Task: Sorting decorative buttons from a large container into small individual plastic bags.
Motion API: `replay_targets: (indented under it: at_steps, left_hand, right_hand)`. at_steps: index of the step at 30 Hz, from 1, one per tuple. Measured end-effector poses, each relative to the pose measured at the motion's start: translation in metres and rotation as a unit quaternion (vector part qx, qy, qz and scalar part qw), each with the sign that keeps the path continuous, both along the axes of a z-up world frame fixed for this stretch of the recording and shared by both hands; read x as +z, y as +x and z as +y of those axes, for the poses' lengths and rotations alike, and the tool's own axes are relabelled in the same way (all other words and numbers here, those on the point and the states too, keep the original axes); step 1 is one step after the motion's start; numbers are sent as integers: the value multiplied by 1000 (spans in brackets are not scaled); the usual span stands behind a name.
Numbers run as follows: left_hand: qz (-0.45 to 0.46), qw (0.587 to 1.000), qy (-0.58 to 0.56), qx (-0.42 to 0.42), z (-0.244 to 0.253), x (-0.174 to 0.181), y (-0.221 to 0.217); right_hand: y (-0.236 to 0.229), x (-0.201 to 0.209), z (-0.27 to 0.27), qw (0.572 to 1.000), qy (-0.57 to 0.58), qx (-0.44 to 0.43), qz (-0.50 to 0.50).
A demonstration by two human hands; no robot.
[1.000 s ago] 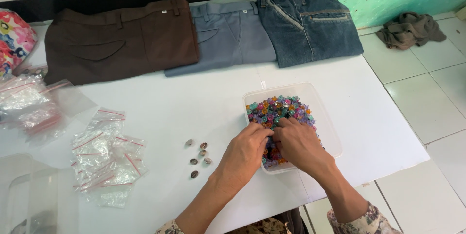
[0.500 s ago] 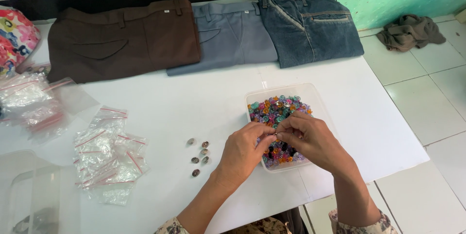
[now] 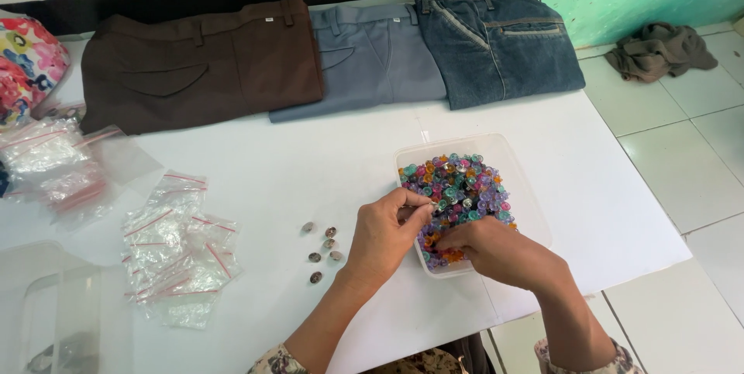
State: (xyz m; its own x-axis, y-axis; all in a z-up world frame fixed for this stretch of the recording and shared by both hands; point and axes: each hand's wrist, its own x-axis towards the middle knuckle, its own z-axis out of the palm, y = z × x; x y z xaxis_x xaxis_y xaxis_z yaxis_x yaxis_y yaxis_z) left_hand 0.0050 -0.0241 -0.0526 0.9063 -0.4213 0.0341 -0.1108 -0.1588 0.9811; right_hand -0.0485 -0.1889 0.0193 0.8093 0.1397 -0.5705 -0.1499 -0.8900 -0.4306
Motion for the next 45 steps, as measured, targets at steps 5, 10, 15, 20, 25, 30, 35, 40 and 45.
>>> replay_targets:
  at_steps: [5, 10, 15, 20, 25, 30, 35, 40, 45]
  left_hand:
    - [0, 1000, -3, -11, 1, 3, 0]
    - [4, 1000, -6, -17, 2, 3, 0]
    - [-16, 1000, 1, -22, 1, 0, 1]
    - [-30, 999, 4, -21, 1, -2, 1]
    - [-30, 999, 10, -19, 2, -4, 1]
    - [-35, 999, 9, -18, 1, -8, 0]
    - [-38, 999, 5, -16, 1, -6, -1]
    - [-70, 994, -86, 1, 14, -11, -16]
    - [-75, 993, -77, 50, 67, -11, -47]
  right_hand:
    - [7, 8, 4, 997, -37, -27, -68]
    - [11, 9, -17, 982, -49, -101, -151]
    - [5, 23, -20, 974, -65, -130, -174]
    - [7, -33, -33, 966, -193, -43, -165]
    - [21, -86, -39, 940, -274, -13, -202]
    - [29, -98, -36, 928, -316, -2, -196]
    - [25, -95, -35, 930, -314, 1, -191]
    - [14, -77, -33, 937, -266, -60, -219]
    - [-12, -26, -7, 927, -103, -233, -274]
